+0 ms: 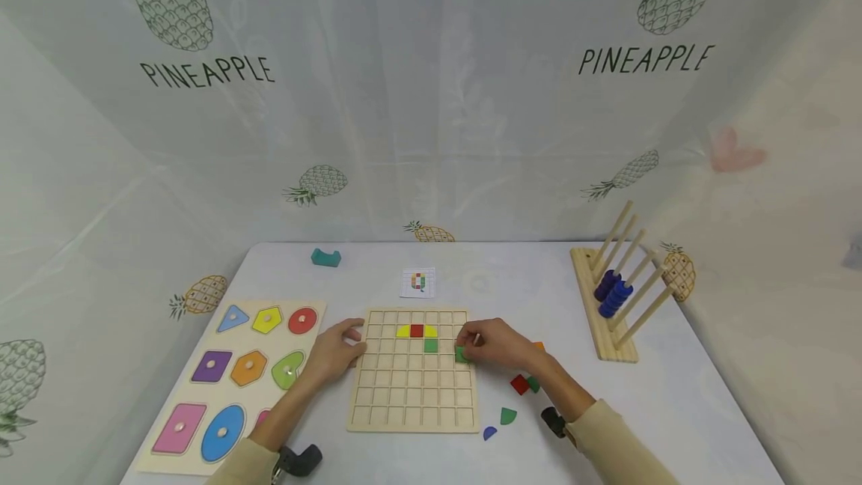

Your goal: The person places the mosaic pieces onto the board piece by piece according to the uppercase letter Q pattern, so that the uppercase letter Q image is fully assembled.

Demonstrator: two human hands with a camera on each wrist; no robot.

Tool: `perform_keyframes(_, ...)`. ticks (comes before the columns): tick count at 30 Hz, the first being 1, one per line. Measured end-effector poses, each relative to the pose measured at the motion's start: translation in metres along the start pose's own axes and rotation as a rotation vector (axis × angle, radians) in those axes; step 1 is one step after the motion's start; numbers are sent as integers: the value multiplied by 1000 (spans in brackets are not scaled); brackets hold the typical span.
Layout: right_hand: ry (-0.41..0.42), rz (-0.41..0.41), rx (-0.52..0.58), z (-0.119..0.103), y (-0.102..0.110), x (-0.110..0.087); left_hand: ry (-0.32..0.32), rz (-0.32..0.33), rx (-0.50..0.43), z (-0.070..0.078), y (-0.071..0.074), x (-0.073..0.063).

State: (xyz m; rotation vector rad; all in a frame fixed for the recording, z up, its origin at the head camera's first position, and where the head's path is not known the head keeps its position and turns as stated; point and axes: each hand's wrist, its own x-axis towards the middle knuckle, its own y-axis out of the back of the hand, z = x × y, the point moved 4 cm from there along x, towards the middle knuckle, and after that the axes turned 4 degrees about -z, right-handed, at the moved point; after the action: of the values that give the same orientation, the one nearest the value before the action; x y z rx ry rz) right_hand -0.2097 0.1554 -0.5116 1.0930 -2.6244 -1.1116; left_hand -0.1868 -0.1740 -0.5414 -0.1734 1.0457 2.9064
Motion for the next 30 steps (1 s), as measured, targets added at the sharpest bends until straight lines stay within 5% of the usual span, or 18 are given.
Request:
perform_keyframes(15, 66, -20, 46, -27, -26, 23, -4, 6, -4, 0, 2, -1)
perform_keyframes(30, 77, 30, -121, -39, -36, 31, -7, 7, -16, 0, 1, -1)
